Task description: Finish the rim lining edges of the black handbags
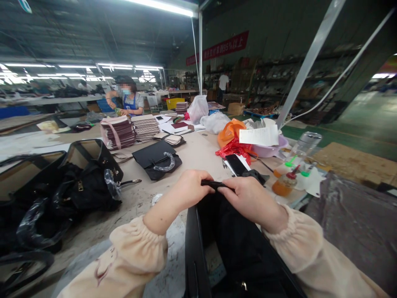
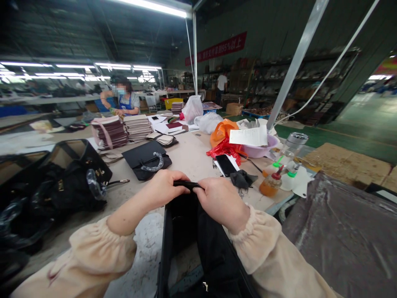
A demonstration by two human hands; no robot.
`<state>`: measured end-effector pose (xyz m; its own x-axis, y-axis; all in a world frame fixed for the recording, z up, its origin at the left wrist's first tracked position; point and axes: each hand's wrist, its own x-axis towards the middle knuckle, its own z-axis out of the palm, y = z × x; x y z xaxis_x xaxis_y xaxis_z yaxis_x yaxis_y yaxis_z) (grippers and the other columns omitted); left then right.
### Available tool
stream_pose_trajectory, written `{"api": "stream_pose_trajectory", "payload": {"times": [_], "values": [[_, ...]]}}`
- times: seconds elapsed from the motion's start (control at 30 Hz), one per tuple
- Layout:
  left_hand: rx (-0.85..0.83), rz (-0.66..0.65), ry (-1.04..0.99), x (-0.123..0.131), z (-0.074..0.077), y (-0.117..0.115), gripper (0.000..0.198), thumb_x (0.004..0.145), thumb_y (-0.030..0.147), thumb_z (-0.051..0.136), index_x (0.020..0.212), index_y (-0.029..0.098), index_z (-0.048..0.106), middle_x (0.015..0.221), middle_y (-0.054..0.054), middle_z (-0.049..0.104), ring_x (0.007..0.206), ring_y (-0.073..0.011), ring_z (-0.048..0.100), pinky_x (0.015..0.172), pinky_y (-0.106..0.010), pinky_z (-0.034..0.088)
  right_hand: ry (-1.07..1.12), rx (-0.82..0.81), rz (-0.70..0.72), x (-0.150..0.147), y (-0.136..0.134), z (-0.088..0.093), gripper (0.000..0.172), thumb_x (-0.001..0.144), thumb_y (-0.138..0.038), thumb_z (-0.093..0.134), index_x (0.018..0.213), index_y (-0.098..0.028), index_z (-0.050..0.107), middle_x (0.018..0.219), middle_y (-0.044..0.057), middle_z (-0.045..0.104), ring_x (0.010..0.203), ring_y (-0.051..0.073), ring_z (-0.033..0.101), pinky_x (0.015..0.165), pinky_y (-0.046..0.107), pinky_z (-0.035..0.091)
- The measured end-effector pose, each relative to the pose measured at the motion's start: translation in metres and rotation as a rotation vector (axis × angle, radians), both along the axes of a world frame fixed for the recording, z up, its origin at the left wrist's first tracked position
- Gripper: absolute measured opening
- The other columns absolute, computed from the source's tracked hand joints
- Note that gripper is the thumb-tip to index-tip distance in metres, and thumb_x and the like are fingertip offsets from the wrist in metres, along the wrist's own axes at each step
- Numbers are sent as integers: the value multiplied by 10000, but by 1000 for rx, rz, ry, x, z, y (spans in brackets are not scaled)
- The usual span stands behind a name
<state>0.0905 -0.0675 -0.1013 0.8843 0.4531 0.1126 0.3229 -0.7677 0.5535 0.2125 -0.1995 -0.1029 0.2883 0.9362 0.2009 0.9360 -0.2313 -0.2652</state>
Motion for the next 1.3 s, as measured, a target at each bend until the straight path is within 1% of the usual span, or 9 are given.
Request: {"api": "stream_pose_trajectory", "payload": {"times": [0.1,0.23,0.37,0.5,0.7,0.87,1.03,1.17,1.3], "values": [[21,-7,5,-1,1,2,239,658,223,634,889,206,693,812,-4,701,732,-156,603,630,-231,423,-19,-4,20,-2,0,2,248,859,-320,468,742,-217,662,722,20,672,679,147,599,611,232,357],[52,-1,26,-1,1,4,185,669,238,617,827,192,702,722,-8,684,659,-147,583,568,-229,387,-20,-20,18,-3,1,3,201,834,-313,503,755,-224,665,717,13,669,682,146,599,610,229,353],[57,32,24,0,1,3,174,686,257,600,799,183,709,664,-8,665,617,-140,561,530,-228,353,-36,-14,14,-3,4,3,231,851,-306,483,737,-221,664,704,11,662,672,139,591,600,227,347],[47,45,14,0,0,3,182,692,260,597,802,180,718,647,-7,661,599,-135,546,531,-229,351,-37,-5,24,-3,5,3,239,868,-312,473,775,-225,676,724,10,665,683,133,589,605,222,347],[28,57,5,1,-2,4,192,696,274,594,798,183,728,619,-8,655,578,-130,537,527,-228,349,-74,-21,0,-4,5,3,262,878,-335,468,739,-225,661,717,8,660,675,133,583,599,229,335],[1,49,7,0,-3,3,205,702,277,580,803,179,728,665,-18,682,588,-126,547,533,-226,356,-123,-34,-6,-3,5,3,285,884,-350,457,703,-220,634,695,5,648,661,136,573,589,241,315],[23,22,-6,0,-3,3,217,715,286,567,805,171,728,693,-31,695,598,-128,549,553,-230,366,-147,-38,6,-3,4,3,283,890,-345,443,714,-226,631,708,1,651,677,136,575,590,245,306],[32,-10,-1,0,-4,4,224,728,295,557,790,166,728,666,-30,685,580,-125,539,534,-229,353,-167,-43,3,-3,5,4,289,889,-351,441,701,-229,624,704,-3,649,676,136,573,588,247,302],[39,-3,-5,-1,-5,5,224,731,299,555,779,165,729,625,-22,665,562,-120,526,513,-226,335,-173,-55,2,-3,5,4,312,895,-365,423,697,-225,620,696,1,650,666,139,576,584,251,306]]}}
